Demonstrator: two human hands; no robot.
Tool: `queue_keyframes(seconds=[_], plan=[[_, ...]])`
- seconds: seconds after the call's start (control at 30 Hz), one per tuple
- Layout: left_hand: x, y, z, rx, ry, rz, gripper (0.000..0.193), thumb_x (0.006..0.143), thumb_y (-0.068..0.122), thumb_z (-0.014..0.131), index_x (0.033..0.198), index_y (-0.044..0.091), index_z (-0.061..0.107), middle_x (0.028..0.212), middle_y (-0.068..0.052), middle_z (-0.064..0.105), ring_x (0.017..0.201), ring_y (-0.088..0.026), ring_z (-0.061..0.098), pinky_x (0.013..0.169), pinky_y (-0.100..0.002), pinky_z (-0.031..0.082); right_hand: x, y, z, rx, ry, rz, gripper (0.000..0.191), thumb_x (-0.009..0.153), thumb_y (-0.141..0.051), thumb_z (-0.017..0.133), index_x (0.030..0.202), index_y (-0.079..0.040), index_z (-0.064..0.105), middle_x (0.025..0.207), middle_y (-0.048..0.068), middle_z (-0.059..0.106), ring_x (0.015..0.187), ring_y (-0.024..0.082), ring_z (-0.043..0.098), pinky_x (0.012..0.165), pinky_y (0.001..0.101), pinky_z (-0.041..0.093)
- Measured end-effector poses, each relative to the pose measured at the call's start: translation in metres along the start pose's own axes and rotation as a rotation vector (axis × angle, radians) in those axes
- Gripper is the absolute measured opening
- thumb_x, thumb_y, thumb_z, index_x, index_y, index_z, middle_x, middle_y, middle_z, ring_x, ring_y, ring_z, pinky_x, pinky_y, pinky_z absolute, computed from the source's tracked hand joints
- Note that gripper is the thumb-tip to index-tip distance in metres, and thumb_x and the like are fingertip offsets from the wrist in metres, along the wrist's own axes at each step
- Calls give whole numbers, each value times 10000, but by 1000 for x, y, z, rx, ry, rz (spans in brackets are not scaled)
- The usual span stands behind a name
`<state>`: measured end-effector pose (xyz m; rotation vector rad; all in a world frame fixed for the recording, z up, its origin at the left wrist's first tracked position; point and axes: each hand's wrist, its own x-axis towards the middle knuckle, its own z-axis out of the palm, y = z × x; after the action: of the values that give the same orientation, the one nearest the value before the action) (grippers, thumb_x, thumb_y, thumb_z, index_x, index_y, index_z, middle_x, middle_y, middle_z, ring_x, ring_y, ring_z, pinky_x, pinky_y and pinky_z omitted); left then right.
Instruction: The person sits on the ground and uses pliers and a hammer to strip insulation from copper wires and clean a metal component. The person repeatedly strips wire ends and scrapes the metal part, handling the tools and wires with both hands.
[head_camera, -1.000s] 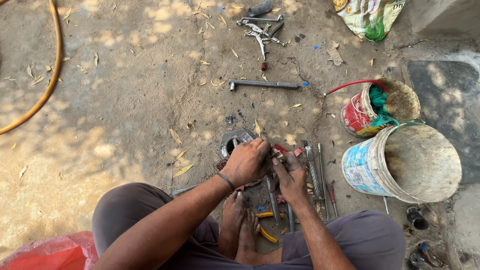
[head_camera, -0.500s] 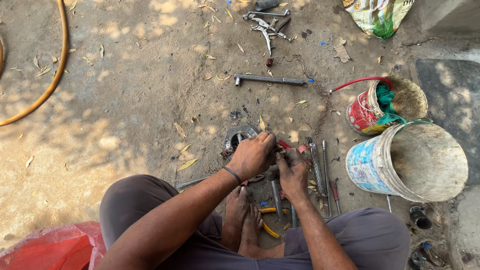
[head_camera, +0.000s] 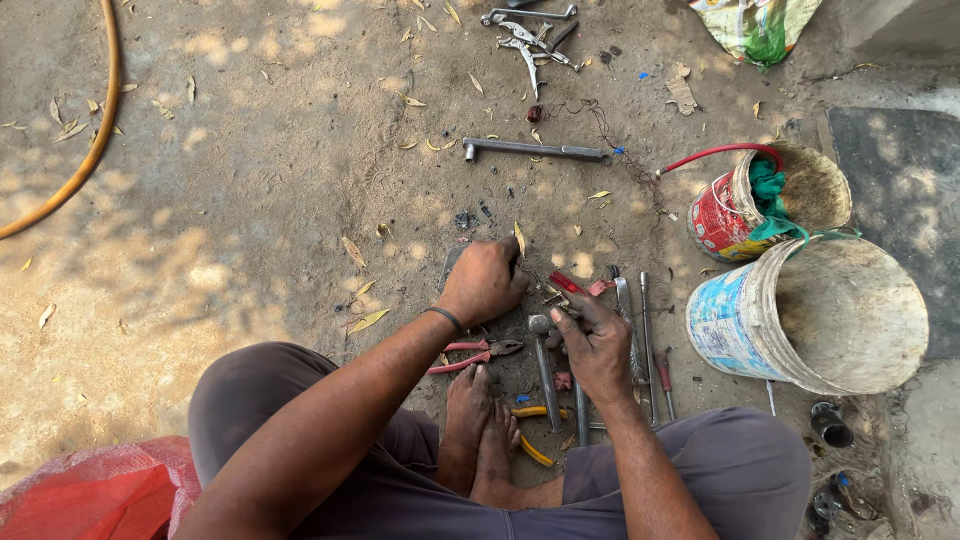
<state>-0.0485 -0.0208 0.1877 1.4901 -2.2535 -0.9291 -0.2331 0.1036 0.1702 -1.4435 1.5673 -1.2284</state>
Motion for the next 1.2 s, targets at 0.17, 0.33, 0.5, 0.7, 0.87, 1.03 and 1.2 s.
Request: queue_keyframes(seconds=[0.17, 0.33, 0.5, 0.7, 0.87, 1.03, 1.2], plan=[[-12, 19, 8, -166, 192, 455, 326, 839, 49, 603, 1165, 32, 623, 1113, -218, 726, 1053, -359, 705, 965, -452, 539, 7, 7, -11, -178, 104, -50, 225, 913, -126, 758, 1108, -16, 740, 1090, 71, 709, 679, 123, 647, 547, 255, 529], [-10, 21, 16, -167, 107, 618, 341, 819, 0, 622, 1155, 38, 671, 1100, -168, 740, 1107, -357, 695, 1011, -448, 538, 11, 0, -14, -203, 85, -177, 214, 932, -106, 771, 1124, -13, 761, 1140, 74, 632, 917, 138, 676, 678, 276, 563], [-8, 7, 19, -415, -102, 434, 287, 890, 26, 597, 1167, 29, 674, 1057, -155, 741, 1048, -297, 737, 947, -385, 593, 18, -12, -23, -363, 35, -174, 242, 897, -161, 774, 1085, -13, 742, 1187, 83, 608, 939, 126, 672, 691, 264, 597], [-6, 5, 15, -453, -147, 308, 243, 983, 171, 575, 1163, 55, 689, 978, -142, 750, 904, -282, 751, 835, -391, 591, 18, 6, -25, -190, 1, -164, 233, 977, -161, 752, 1160, -19, 731, 1062, 67, 755, 944, 134, 694, 800, 283, 538], [-9, 2, 15, -413, -80, 385, 280, 1020, 256, 580, 1090, 23, 719, 855, -179, 727, 803, -314, 729, 736, -429, 560, 7, 18, -27, 310, -37, 298, 215, 948, -176, 734, 1121, -49, 728, 773, 38, 694, 594, 110, 627, 514, 245, 453], [-6, 4, 23, -304, -114, 263, 297, 1014, 275, 589, 1000, 10, 723, 801, -154, 735, 766, -306, 734, 745, -423, 563, 4, 8, -26, 411, -60, 207, 217, 956, -158, 743, 1135, -36, 729, 829, 22, 682, 648, 85, 628, 589, 234, 506], [-4, 6, 27, -629, -278, 179, 200, 982, 182, 623, 1090, 26, 687, 945, -96, 753, 910, -195, 754, 851, -360, 602, 7, 3, -25, 505, -14, 147, 229, 954, -146, 745, 1146, -20, 733, 1121, 7, 683, 748, 64, 571, 618, 229, 478]])
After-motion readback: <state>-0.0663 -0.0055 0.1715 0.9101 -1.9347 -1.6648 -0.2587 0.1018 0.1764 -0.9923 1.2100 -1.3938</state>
